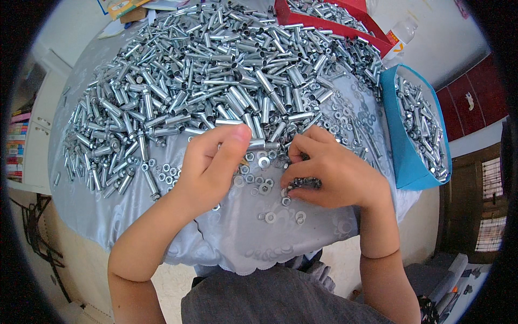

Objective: The person sits at a table covered with a large pile of metal bolts and washers. They repeatedly pick up a bolt and a washer, place the washer on the bolt, and then place the assembled unit into a blue plastic bin on the right side of the table.

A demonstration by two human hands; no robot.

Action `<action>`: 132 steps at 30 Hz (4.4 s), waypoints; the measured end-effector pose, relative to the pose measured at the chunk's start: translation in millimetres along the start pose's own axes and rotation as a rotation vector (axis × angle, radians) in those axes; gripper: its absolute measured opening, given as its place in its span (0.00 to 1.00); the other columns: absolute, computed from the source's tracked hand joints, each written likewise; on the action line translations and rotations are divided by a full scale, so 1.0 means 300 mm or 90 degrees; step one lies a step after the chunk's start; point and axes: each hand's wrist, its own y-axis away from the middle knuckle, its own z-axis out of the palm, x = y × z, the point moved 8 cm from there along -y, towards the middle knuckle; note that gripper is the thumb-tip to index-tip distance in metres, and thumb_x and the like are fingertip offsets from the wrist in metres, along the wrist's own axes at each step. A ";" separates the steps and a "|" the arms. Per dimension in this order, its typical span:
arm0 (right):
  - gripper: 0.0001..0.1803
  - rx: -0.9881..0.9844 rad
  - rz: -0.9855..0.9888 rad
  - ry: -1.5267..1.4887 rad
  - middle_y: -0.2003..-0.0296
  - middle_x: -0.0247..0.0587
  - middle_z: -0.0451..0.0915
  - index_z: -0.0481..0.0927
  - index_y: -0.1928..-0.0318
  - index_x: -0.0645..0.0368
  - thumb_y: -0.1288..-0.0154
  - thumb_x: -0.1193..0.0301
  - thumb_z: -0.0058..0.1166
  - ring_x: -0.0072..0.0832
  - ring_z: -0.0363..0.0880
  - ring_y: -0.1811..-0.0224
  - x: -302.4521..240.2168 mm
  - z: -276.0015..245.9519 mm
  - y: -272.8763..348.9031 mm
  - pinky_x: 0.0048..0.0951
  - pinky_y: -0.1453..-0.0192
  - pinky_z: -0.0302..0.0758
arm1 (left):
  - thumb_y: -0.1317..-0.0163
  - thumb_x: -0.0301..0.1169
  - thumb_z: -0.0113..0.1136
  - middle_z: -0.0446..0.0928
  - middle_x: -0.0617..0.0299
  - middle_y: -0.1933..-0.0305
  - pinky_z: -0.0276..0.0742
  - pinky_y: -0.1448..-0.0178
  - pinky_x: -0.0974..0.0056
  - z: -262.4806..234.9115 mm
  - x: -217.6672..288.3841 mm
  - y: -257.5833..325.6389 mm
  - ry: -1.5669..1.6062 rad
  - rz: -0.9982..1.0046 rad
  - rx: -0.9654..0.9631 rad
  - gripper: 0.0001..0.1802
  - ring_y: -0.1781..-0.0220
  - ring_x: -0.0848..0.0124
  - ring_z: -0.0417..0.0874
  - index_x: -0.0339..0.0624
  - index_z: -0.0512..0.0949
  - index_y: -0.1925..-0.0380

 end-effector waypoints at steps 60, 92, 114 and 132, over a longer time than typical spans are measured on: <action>0.08 0.089 -0.018 0.103 0.63 0.35 0.72 0.80 0.72 0.54 0.58 0.72 0.59 0.35 0.69 0.57 -0.020 -0.016 -0.018 0.33 0.53 0.66 | 0.35 0.47 0.43 0.58 0.70 0.87 0.57 0.79 0.73 0.024 -0.077 -0.023 0.164 -0.176 -0.043 0.25 0.85 0.81 0.59 0.45 0.62 0.88; 0.06 0.365 0.180 -0.360 0.71 0.37 0.78 0.77 0.66 0.64 0.46 0.78 0.57 0.20 0.76 0.69 0.074 -0.029 0.013 0.22 0.63 0.72 | 0.37 0.50 0.44 0.59 0.72 0.88 0.58 0.79 0.73 0.061 -0.121 -0.002 0.169 -0.245 -0.052 0.26 0.86 0.82 0.58 0.44 0.65 0.86; 0.14 0.079 -0.037 0.053 0.68 0.40 0.74 0.78 0.64 0.59 0.55 0.71 0.60 0.37 0.70 0.64 -0.080 0.022 -0.022 0.33 0.59 0.69 | 0.38 0.50 0.46 0.60 0.71 0.87 0.61 0.78 0.73 0.046 -0.056 -0.027 0.207 -0.137 -0.060 0.25 0.85 0.81 0.60 0.44 0.64 0.87; 0.15 0.395 0.033 -0.154 0.67 0.42 0.76 0.76 0.58 0.62 0.49 0.81 0.57 0.28 0.77 0.67 -0.041 -0.093 0.019 0.25 0.64 0.74 | 0.37 0.51 0.42 0.59 0.67 0.88 0.61 0.75 0.69 0.046 -0.056 -0.022 0.196 -0.197 -0.054 0.25 0.84 0.76 0.62 0.47 0.60 0.87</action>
